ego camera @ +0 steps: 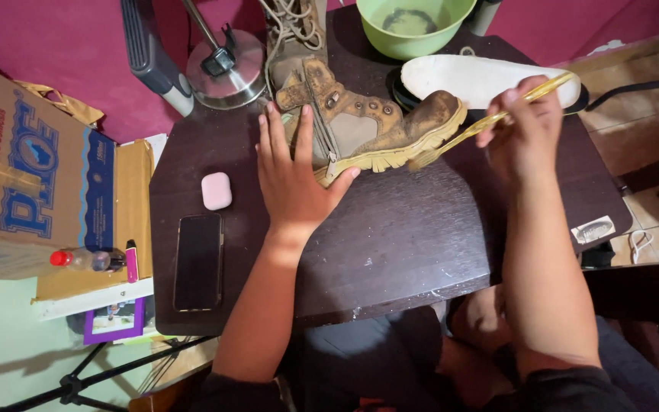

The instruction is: The person cleans a brown hiking boot using a yellow toothbrush. They scrub the upper fabric, the sole, and the side of the boot while holding it on a table. A second boot, a bowl of water, and a phone are also visible on the table.

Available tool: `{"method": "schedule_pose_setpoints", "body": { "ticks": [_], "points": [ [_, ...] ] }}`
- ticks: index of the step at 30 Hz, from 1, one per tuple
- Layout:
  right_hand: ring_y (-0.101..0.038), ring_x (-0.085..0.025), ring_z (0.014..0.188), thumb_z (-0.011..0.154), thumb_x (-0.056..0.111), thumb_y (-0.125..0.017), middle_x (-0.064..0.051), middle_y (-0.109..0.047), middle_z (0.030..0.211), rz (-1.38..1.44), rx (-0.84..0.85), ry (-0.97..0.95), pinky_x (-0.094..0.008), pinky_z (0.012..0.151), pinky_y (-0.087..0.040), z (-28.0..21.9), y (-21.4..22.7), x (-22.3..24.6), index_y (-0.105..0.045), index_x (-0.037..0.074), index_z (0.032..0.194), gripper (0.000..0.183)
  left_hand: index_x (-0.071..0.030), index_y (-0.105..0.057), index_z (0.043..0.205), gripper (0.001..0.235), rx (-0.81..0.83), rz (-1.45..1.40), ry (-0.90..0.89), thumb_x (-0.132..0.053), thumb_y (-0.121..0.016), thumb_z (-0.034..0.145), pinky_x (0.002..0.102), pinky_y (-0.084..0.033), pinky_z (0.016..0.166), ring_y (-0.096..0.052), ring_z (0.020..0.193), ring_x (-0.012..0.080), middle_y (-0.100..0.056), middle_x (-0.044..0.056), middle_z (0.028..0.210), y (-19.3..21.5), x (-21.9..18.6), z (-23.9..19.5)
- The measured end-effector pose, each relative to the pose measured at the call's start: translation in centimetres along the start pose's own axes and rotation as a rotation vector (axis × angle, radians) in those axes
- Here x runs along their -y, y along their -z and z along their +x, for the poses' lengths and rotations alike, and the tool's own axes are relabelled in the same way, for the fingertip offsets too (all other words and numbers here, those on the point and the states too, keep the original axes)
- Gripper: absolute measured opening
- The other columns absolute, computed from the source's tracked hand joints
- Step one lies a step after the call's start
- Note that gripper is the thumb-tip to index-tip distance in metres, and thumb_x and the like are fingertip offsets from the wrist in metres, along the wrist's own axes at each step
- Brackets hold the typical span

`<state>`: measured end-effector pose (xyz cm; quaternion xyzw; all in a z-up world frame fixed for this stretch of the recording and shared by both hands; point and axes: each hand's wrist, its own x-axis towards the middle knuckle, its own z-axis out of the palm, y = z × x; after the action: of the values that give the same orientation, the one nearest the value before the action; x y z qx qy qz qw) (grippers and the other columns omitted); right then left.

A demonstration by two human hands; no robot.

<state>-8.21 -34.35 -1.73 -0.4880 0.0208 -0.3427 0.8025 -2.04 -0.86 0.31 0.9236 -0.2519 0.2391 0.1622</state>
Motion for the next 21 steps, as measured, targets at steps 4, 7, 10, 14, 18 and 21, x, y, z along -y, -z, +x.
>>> {"method": "schedule_pose_setpoints", "body": {
  "ticks": [4,7,10,14,18,21],
  "points": [
    [-0.053,-0.018,0.062,0.104,0.014,-0.076,-0.01,-0.059,0.091,0.034,-0.346,0.108,-0.029,0.046,-0.042,1.7,4.2,-0.7,-0.055,0.02,0.102,0.022,-0.017,-0.03,0.165,0.108,-0.003,-0.018,-0.001,-0.082,-0.068,0.088,0.056,-0.037,0.123,-0.025,0.158,0.0455,-0.018,0.026,0.169,0.0,0.0,-0.2],
    [-0.055,-0.024,0.051,0.109,0.012,-0.067,-0.01,-0.059,0.084,0.048,-0.008,-0.053,-0.028,0.041,-0.041,0.8,2.2,-0.3,-0.052,0.017,0.107,0.016,-0.018,-0.031,0.165,0.112,-0.004,-0.023,0.007,-0.079,-0.077,0.083,0.057,-0.039,0.122,-0.026,0.157,0.0458,-0.017,0.025,0.169,0.0,0.1,0.0],
    [-0.059,-0.017,0.076,0.108,0.006,-0.071,-0.008,-0.056,0.091,0.103,-0.217,0.061,-0.026,0.046,-0.043,1.6,3.7,-1.3,-0.052,0.02,0.103,0.024,-0.018,-0.031,0.164,0.111,-0.009,-0.024,0.008,-0.08,-0.075,0.084,0.056,-0.037,0.124,-0.026,0.157,0.0456,-0.019,0.026,0.169,-0.1,0.1,0.0],
    [-0.051,-0.021,0.05,0.112,0.007,-0.064,-0.008,-0.059,0.084,0.093,-0.04,-0.024,-0.027,0.041,-0.038,1.1,2.9,-0.3,-0.051,0.019,0.101,0.021,-0.02,-0.029,0.165,0.112,-0.017,-0.02,0.003,-0.08,-0.077,0.083,0.058,-0.04,0.122,-0.026,0.158,0.0449,-0.018,0.024,0.17,-0.3,0.2,-0.1],
    [-0.053,-0.019,0.06,0.107,0.012,-0.071,-0.011,-0.059,0.089,0.052,-0.258,0.077,-0.026,0.046,-0.042,1.7,3.9,-0.6,-0.052,0.02,0.097,0.022,-0.017,-0.032,0.164,0.107,-0.048,-0.065,-0.014,-0.079,-0.072,0.086,0.059,-0.038,0.121,-0.029,0.156,0.048,-0.02,0.026,0.169,-0.2,0.2,-0.1],
    [-0.055,-0.02,0.058,0.103,0.01,-0.071,-0.01,-0.06,0.087,0.038,-0.191,0.006,-0.027,0.043,-0.045,1.3,2.8,-0.9,-0.052,0.019,0.094,0.022,-0.017,-0.032,0.164,0.105,-0.062,-0.072,-0.022,-0.079,-0.068,0.087,0.06,-0.038,0.122,-0.029,0.157,0.0482,-0.02,0.026,0.169,-0.3,0.2,-0.2]
  ]
}}
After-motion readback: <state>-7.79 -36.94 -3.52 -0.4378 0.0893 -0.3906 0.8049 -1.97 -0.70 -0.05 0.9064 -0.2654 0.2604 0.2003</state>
